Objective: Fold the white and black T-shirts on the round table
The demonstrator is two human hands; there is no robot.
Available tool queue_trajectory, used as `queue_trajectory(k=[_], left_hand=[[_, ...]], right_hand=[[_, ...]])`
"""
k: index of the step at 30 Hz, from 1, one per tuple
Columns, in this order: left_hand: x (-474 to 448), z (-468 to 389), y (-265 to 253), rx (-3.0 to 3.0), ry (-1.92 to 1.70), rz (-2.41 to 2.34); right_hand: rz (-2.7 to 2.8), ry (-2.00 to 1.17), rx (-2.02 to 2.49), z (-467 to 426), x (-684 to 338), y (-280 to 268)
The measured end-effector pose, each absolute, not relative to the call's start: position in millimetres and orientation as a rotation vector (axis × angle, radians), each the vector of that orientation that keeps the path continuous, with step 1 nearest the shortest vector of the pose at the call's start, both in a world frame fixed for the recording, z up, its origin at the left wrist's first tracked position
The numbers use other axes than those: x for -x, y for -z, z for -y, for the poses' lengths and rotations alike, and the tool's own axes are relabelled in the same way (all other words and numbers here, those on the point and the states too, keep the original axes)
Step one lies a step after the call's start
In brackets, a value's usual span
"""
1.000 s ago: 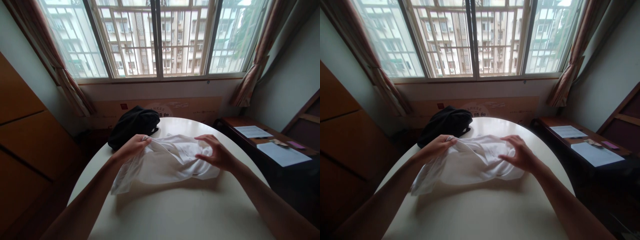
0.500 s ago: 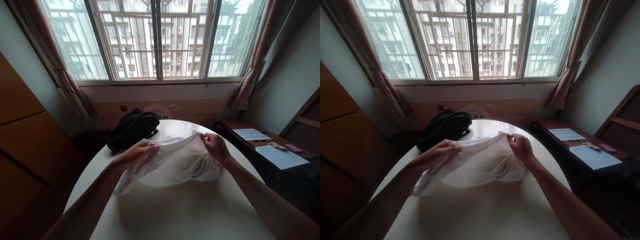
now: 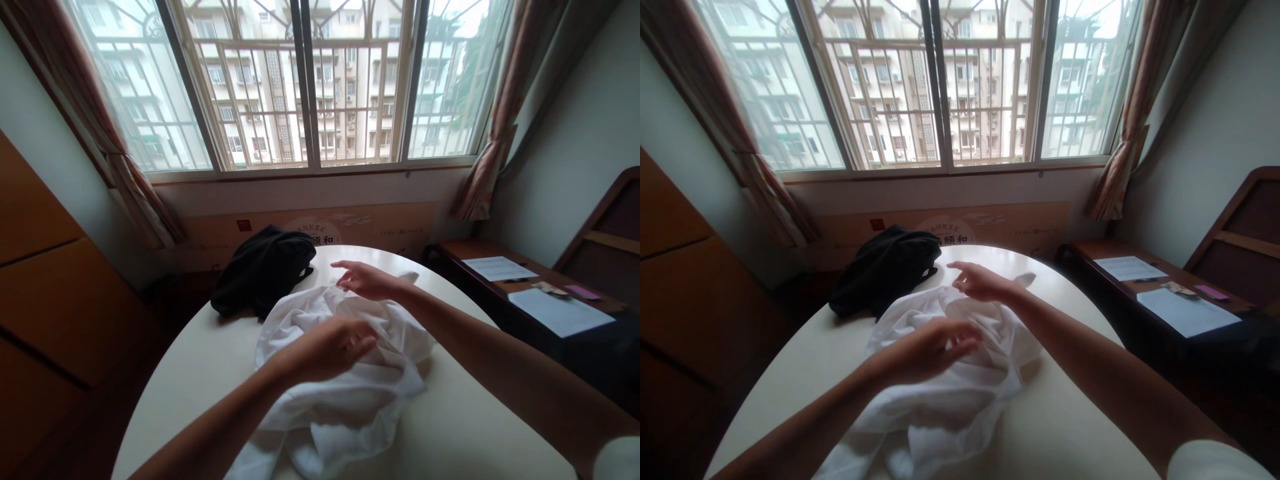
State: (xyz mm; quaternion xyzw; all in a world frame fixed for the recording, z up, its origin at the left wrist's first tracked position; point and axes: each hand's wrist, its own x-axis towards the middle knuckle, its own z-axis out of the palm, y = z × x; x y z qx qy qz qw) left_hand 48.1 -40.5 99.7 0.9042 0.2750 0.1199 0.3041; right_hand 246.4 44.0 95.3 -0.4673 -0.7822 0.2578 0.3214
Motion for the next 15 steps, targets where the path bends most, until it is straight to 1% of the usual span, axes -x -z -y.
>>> queue_trajectory(k=[2, 3, 5, 7, 10, 13, 15], left_hand=[[-31, 13, -101, -2.440, -0.557, -0.865], [-23, 0, -99, -2.494, -0.628, -0.910], [-9, -26, -90, -2.639, -0.612, -0.935], [-3, -46, -75, -2.741, -0.462, -0.877], [-5, -65, -53, -2.751, -0.343, -0.777], [-8, -74, -41, -2.649, -0.462, -0.774], [-6, -75, -41, -2.584, -0.583, -0.884]], right_hand=[[2.094, -0.313, 1.346, -15, -250, -99], [2.097, -0.209, 1.393, 5, -253, -98], [2.185, -0.092, 1.502, 50, -259, -89], [2.205, -0.003, 1.549, 95, -264, -68], [2.139, 0.061, 1.729, 141, -275, -22], [2.160, -0.021, 1.839, 149, -295, 18], [2.095, -0.089, 1.859, 139, -314, 28]])
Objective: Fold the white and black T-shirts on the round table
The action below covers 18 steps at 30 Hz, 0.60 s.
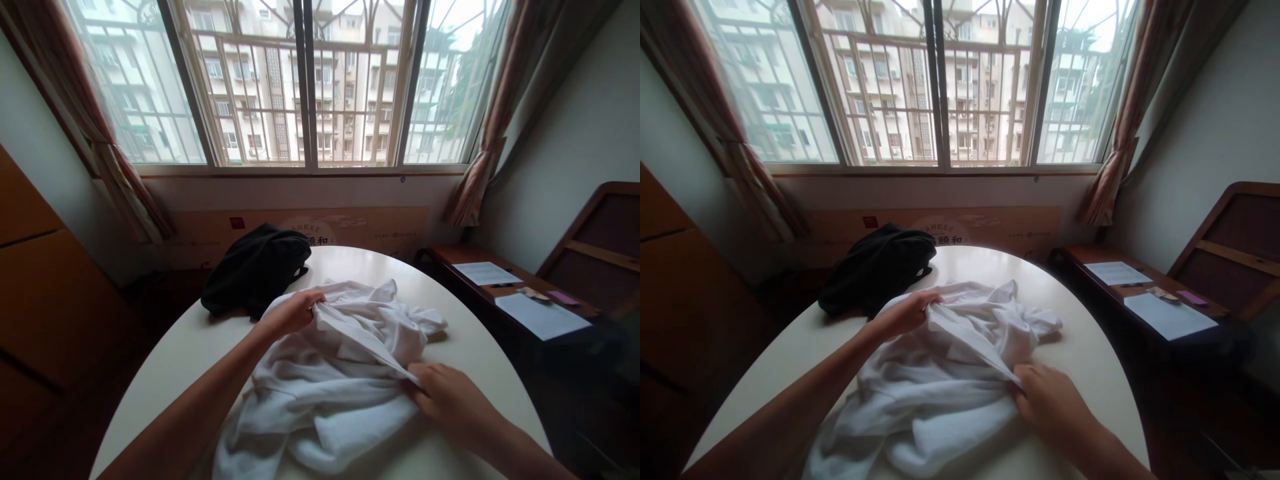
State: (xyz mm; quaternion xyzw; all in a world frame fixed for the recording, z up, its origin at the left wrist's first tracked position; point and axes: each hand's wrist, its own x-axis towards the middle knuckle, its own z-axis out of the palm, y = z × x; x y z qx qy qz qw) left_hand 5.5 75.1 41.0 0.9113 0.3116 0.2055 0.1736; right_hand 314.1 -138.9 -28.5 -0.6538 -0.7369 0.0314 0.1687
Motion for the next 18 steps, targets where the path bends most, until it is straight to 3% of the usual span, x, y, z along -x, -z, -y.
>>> queue_trajectory(k=[4, 13, 18], left_hand=[[12, -60, -55, -2.451, -0.582, -1.032], [18, 60, -126, -2.383, 0.211, -0.900], [18, 86, -155, -2.060, 0.412, -0.612]], right_hand=[[1.748, -0.047, 1.902, 102, -363, 10], [1.646, 0.001, 1.821, 30, -382, -27], [1.460, -0.627, 1.569, 19, -357, -28]])
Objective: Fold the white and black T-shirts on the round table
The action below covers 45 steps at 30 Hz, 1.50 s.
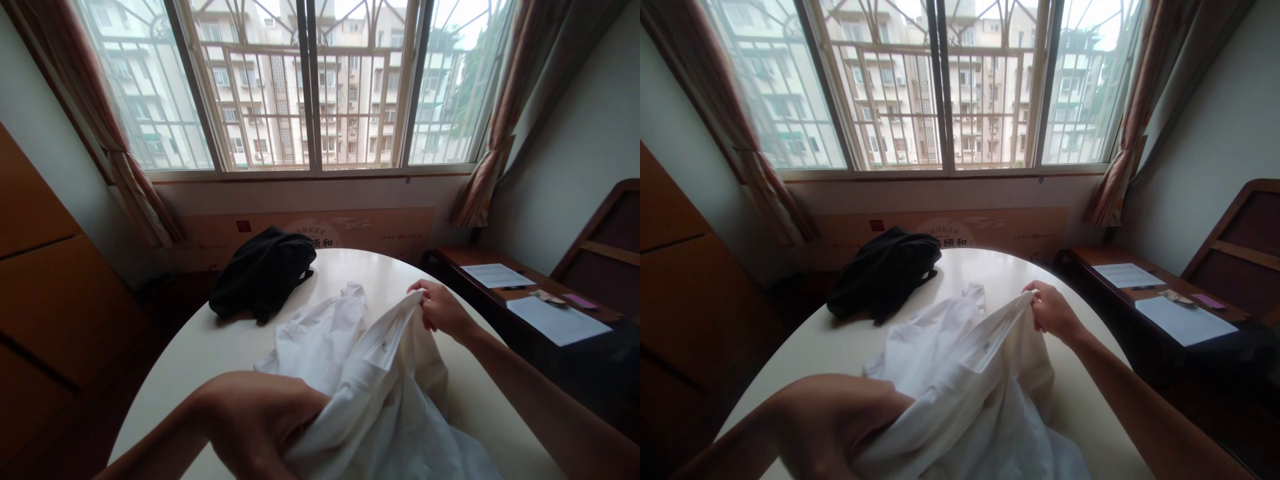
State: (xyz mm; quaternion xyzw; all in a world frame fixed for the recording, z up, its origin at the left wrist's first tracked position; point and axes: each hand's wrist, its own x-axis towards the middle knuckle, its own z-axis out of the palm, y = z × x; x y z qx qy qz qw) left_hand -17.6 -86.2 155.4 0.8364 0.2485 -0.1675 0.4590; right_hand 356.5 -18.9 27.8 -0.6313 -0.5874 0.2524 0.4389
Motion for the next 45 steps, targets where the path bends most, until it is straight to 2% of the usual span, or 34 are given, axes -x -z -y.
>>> queue_trajectory(k=[3, 7, 10, 13, 18, 22, 24, 28, 30, 33, 36, 39, 42, 45], left_hand=[[26, 70, -153, -2.165, 0.261, -0.726], [30, 4, -141, -2.495, -0.565, -1.168], [23, -54, -134, -2.377, -0.818, -1.565], [9, -94, -126, -2.385, -0.860, -1.820], [-8, -126, -102, -2.434, -0.877, -1.990], [-9, -128, -86, -2.405, -0.829, -2.114], [-8, -114, -78, -2.514, -0.755, -1.952], [-9, -71, -64, -2.846, -0.471, -1.320], [-10, -55, -61, -2.907, -0.275, -1.306], [-10, -49, -65, -2.852, -0.173, -1.552], [-6, -59, -82, -2.796, -0.454, -1.793], [1, -76, -99, -2.765, -0.749, -1.967], [7, -88, -100, -2.663, -0.747, -2.174], [5, -82, -83, -2.641, -0.589, -2.191]], right_hand=[[1.242, -0.808, 1.459, 12, -355, -17], [1.156, -0.609, 1.521, -9, -369, -5], [1.128, -0.430, 1.679, -32, -380, -9], [1.085, -0.334, 1.787, -60, -386, -21], [1.112, -0.272, 1.812, -103, -378, -33], [1.555, -0.244, 1.653, -89, -340, -30], [1.900, -0.248, 1.448, -56, -312, -28], [2.376, -0.256, 1.087, 27, -259, -30], [2.531, -0.273, 1.079, 57, -242, -34], [2.679, -0.342, 1.170, 78, -234, -39], [2.686, -0.456, 1.241, 77, -247, -48], [2.577, -0.921, 1.212, 68, -278, -57], [2.261, -1.421, 1.095, 62, -316, -58], [1.951, -1.533, 1.101, 61, -347, -52]])
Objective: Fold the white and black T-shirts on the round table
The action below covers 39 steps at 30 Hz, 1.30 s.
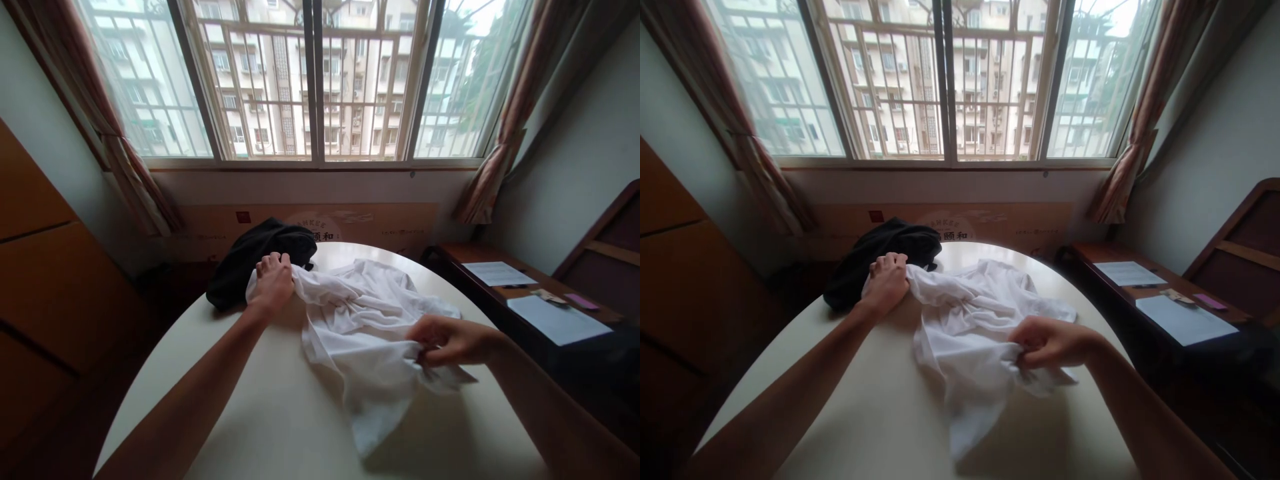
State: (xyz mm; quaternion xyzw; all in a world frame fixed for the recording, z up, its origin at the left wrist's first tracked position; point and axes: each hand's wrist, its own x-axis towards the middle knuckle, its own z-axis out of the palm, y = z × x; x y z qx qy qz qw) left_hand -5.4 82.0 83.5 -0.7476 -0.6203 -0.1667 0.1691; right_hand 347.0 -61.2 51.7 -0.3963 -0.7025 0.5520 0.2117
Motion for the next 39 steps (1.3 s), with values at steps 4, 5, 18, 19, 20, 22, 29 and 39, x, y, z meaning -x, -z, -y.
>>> queue_trajectory(k=[4, 5, 18, 19, 20, 22, 29, 39], left_hand=[[3, -48, -56, 2.667, 0.401, 1.281], [5, -39, -51, 2.826, 0.334, 1.125], [13, -36, -45, 2.901, 0.530, 1.390], [11, -32, -47, 2.931, 0.627, 1.412], [9, -27, -49, 2.938, 0.744, 1.447], [3, -16, -54, 2.860, 1.021, 1.544], [-13, 22, -94, 2.861, 1.377, 1.716], [28, 58, -142, 4.139, 0.168, 1.665]], right_hand=[[1.681, -1.412, 1.102, 62, -358, -50], [1.618, -1.361, 1.095, 61, -357, -52], [1.547, -0.027, 1.554, 33, -344, -36], [1.566, 0.090, 1.521, 36, -339, -36], [1.638, 0.125, 1.457, 40, -332, -37], [1.926, 0.002, 1.312, 53, -315, -40], [2.287, -0.351, 1.305, 70, -284, -46], [1.638, -1.064, 1.145, 90, -349, -43]])
